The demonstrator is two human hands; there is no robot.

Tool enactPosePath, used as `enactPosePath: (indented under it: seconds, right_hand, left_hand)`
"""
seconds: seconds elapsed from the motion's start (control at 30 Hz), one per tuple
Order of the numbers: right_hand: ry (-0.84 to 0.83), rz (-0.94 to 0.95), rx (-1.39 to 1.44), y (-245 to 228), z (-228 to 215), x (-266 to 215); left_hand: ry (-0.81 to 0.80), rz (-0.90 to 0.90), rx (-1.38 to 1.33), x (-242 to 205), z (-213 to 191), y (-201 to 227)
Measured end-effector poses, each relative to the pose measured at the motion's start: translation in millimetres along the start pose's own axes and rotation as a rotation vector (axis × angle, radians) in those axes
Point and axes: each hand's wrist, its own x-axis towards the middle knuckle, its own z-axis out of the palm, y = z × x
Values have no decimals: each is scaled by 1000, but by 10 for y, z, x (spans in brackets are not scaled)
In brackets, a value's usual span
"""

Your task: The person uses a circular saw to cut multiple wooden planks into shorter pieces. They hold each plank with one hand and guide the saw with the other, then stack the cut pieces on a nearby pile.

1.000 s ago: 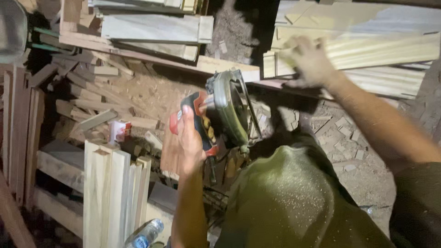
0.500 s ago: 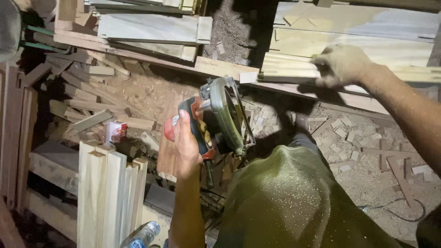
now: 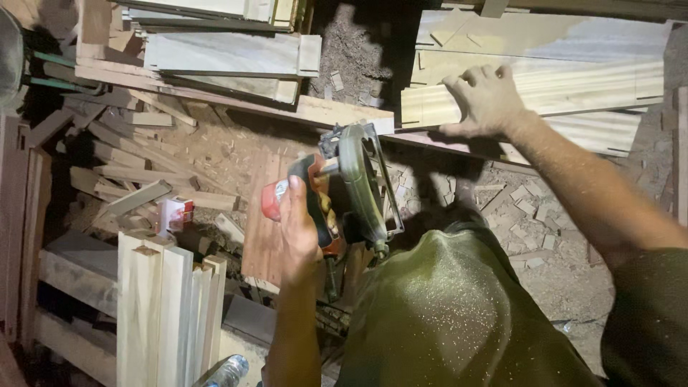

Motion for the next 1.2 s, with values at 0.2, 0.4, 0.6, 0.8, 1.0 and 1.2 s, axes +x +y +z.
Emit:
enactPosePath:
  seconds: [0.2,0.4,0.6,0.8,1.0,1.2]
  right_hand:
    - [82,-35,82,-57,194,-61]
    - [112,-29,107,-100,158,25]
    - [164,-38,114,-58,199,-14]
    - [160,-39,97,-65,204,-16]
    - [126,-26,68,-101,155,-21]
    - [162,-37,62,-111,89,-57]
  left_hand:
    - [-372,-60,-539,234,-10,-297]
    - [-72,-187,-87,192,252,-310]
    - [-97,-201,-103,351,532,-255]
    - [-66,-278,-105,392,752,-196]
    - [-79,-324,-141,500,852,-207]
    - [-123,-298,-172,585,887,-156]
